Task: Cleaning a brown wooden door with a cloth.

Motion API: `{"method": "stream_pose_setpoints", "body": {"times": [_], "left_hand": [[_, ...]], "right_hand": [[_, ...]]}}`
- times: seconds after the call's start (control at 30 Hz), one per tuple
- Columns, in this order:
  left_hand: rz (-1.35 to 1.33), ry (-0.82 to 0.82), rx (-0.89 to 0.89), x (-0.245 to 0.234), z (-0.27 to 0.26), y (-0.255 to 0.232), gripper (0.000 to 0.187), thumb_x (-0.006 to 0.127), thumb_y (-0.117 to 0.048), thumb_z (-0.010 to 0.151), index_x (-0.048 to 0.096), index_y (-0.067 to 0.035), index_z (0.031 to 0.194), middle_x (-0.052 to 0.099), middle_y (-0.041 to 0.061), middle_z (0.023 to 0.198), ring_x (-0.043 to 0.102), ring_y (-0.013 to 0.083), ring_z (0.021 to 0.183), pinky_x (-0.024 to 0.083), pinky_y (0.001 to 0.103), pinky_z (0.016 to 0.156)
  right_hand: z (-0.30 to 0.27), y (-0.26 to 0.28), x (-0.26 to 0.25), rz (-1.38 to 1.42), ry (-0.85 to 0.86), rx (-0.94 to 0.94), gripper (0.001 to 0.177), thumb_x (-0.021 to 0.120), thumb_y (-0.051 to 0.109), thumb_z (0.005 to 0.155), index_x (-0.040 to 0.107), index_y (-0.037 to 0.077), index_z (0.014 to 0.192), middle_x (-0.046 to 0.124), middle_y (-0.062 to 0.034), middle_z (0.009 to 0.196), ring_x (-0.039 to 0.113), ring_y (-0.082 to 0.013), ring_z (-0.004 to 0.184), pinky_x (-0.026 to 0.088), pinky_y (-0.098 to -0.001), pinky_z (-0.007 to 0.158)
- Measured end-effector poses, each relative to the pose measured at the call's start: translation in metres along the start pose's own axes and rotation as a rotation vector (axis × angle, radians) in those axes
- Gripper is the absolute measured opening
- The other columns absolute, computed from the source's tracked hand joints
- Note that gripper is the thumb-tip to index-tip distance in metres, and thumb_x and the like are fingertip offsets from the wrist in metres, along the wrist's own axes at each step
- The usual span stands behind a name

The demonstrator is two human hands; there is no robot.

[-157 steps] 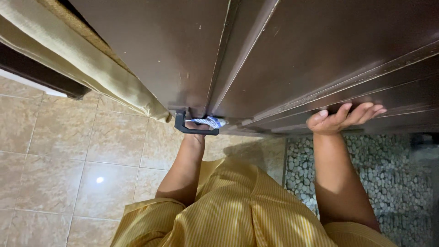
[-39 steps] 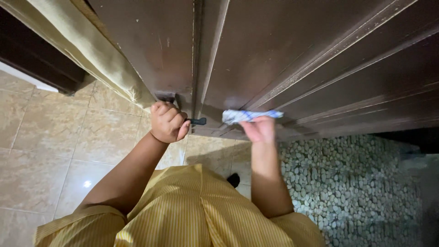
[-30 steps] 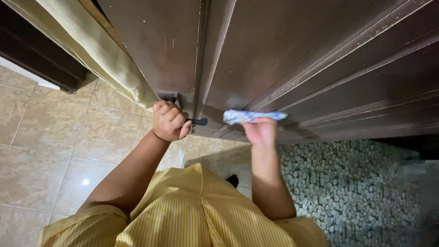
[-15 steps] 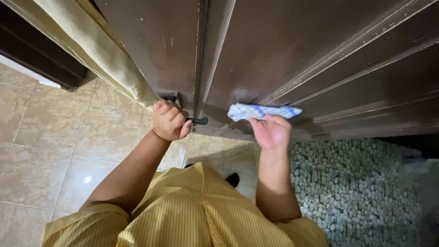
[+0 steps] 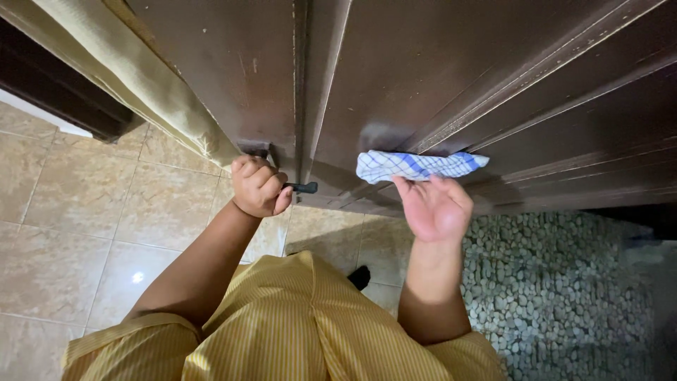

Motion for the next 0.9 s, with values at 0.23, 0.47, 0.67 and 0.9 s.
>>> {"method": "stream_pose_setpoints", "body": {"times": [0.23, 0.47, 0.67, 0.9], "left_hand": [[0.015, 0.009, -0.016, 0.001, -0.002, 0.002, 0.021, 0.071, -0.030, 0.076, 0.064, -0.011, 0.080, 0.058, 0.008, 0.083, 0.054, 0.0300, 0.084, 0.040, 0.047, 0.084], [0.016, 0.024, -0.004, 0.004, -0.002, 0.004, 0.020, 0.071, -0.030, 0.078, 0.067, -0.011, 0.083, 0.057, 0.006, 0.082, 0.053, 0.0286, 0.084, 0.039, 0.046, 0.085], [0.030, 0.025, -0.007, 0.001, 0.000, 0.001, 0.020, 0.070, -0.031, 0.079, 0.066, -0.012, 0.082, 0.059, 0.007, 0.083, 0.054, 0.0286, 0.086, 0.040, 0.046, 0.087], [0.007, 0.044, -0.011, -0.002, 0.001, -0.002, 0.020, 0.071, -0.030, 0.079, 0.067, -0.012, 0.085, 0.060, 0.006, 0.085, 0.055, 0.0291, 0.087, 0.040, 0.047, 0.087]], "right_hand": [[0.044, -0.051, -0.121, 0.073, -0.314, 0.137, 0.063, 0.055, 0.001, 0.065, 0.055, -0.003, 0.127, 0.053, -0.0234, 0.139, 0.042, -0.0445, 0.140, 0.025, -0.0708, 0.120], [0.027, -0.028, -0.085, 0.119, -0.152, 0.165, 0.048, 0.053, -0.001, 0.082, 0.059, -0.006, 0.130, 0.058, -0.0280, 0.141, 0.044, -0.0467, 0.143, 0.023, -0.0684, 0.127], [0.014, -0.006, -0.031, 0.056, 0.135, 0.096, 0.040, 0.055, 0.004, 0.092, 0.066, -0.001, 0.130, 0.064, -0.0202, 0.138, 0.044, -0.0416, 0.143, 0.021, -0.0648, 0.132], [0.055, -0.086, -0.222, 0.288, -0.678, 0.243, 0.102, 0.048, 0.002, 0.061, 0.010, -0.011, 0.155, 0.030, -0.0363, 0.152, 0.034, -0.0555, 0.138, 0.025, -0.0732, 0.113]]}}
Point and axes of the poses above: each hand's wrist, its own z-axis towards the middle knuckle, its own x-axis out of the palm, y = z × x, the point moved 4 cm from there along z, towards the middle knuckle
